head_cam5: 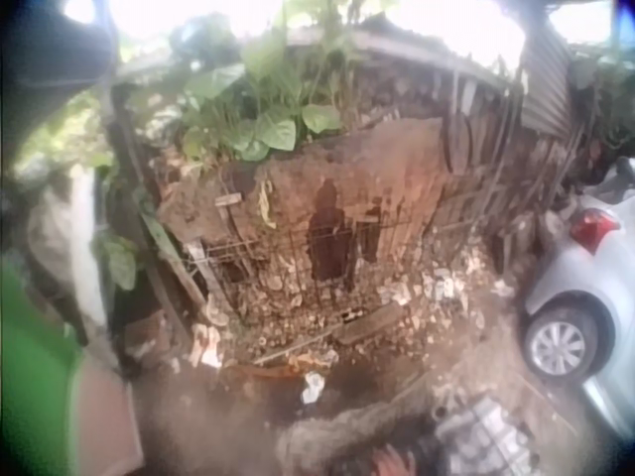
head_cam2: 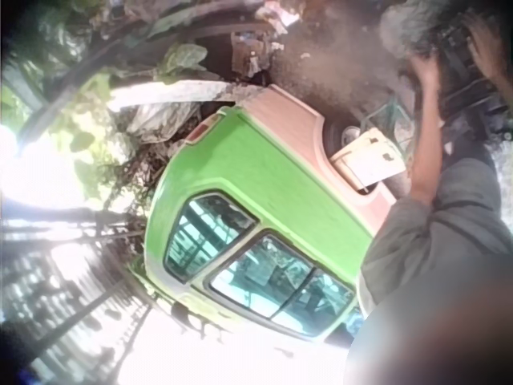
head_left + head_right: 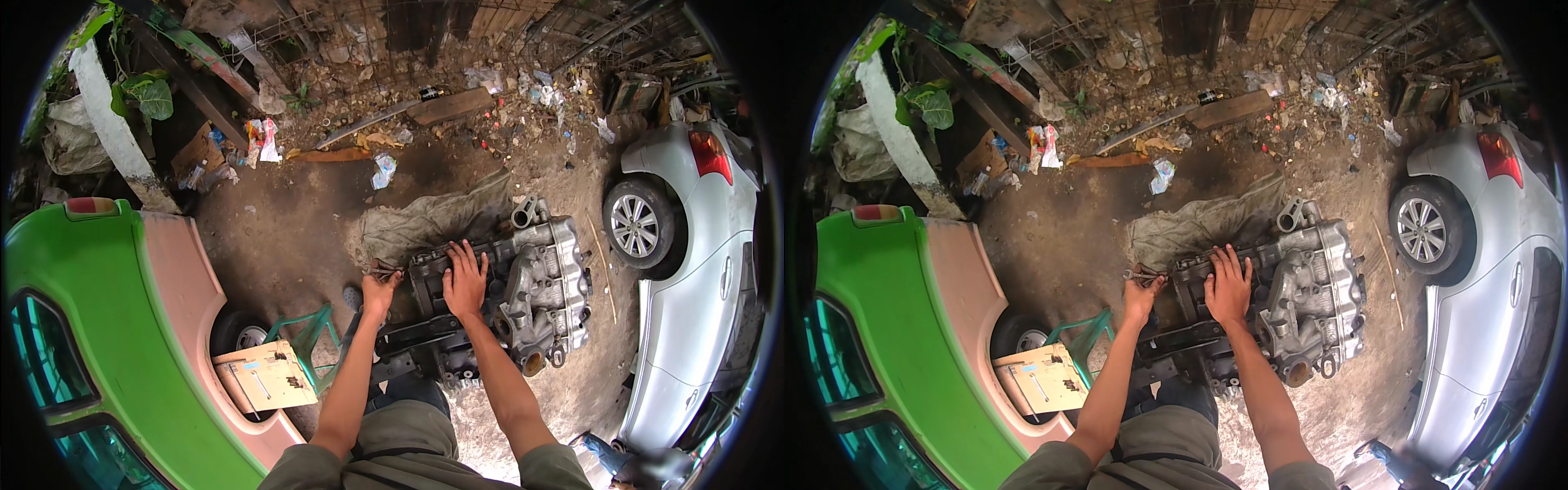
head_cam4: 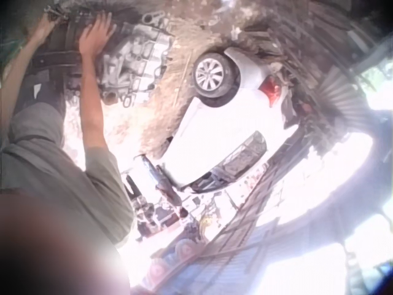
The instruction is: The person uses a wrench to loosen and remove bolts from a car engine block resting on the ground. They then handle small metal parts, possibly bolts or washers, before continuing to work on the engine with the wrench.
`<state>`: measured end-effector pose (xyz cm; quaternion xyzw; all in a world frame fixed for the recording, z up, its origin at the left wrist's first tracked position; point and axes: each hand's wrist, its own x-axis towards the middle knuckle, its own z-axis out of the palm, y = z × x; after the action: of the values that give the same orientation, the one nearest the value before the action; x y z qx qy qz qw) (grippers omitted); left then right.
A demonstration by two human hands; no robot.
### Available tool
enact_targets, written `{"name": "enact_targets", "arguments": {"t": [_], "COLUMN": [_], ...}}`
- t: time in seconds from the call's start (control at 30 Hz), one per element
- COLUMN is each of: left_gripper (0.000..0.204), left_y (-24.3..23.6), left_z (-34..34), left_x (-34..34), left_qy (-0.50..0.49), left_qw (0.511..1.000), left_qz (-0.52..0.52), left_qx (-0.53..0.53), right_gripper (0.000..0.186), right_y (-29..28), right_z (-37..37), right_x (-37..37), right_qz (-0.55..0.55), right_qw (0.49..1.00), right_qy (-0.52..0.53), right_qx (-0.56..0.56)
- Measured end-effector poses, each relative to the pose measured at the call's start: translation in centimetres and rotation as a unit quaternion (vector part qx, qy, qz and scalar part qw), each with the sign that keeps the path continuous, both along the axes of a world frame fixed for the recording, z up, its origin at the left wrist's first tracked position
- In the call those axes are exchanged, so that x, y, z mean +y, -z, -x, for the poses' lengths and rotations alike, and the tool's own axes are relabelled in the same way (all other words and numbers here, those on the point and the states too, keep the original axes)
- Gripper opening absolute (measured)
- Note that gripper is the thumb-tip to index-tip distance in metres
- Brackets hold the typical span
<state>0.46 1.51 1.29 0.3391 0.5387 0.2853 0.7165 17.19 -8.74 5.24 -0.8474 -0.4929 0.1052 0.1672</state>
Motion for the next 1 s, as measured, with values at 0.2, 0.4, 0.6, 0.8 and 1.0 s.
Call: {"name": "enact_targets", "arguments": {"t": [0.2, 0.4, 0.6, 0.8, 1.0], "left_gripper": [0.012, 0.01, 0.014, 0.022, 0.026], "left_y": [-0.5, 0.4, 0.0, 0.7, 0.4], "left_z": [-0.9, -3.1, -3.4, -3.7, -3.5], "left_x": [-2.1, -3.6, -3.9, -3.7, -3.7], "left_qy": [-0.086, -0.191, -0.233, -0.22, -0.197], "left_qw": [0.995, 0.98, 0.972, 0.974, 0.979], "left_qz": [0.022, 0.008, -0.002, 0.001, 0.018], "left_qx": [0.036, 0.058, 0.037, 0.051, 0.038], "right_gripper": [0.042, 0.042, 0.042, 0.042, 0.042], "right_y": [0.0, 0.0, 0.1, 0.2, 0.2], "right_z": [0.0, 0.0, 0.0, 0.0, 0.0], "right_x": [0.0, 0.0, 0.0, 0.0, 0.0], "right_qz": [0.004, 0.002, 0.001, -0.001, 0.004], "right_qw": [1.0, 1.0, 1.0, 1.0, 1.0], "right_qy": [0.002, -0.003, -0.003, -0.006, -0.005], "right_qx": [0.005, 0.001, 0.001, 0.003, -0.001]}}
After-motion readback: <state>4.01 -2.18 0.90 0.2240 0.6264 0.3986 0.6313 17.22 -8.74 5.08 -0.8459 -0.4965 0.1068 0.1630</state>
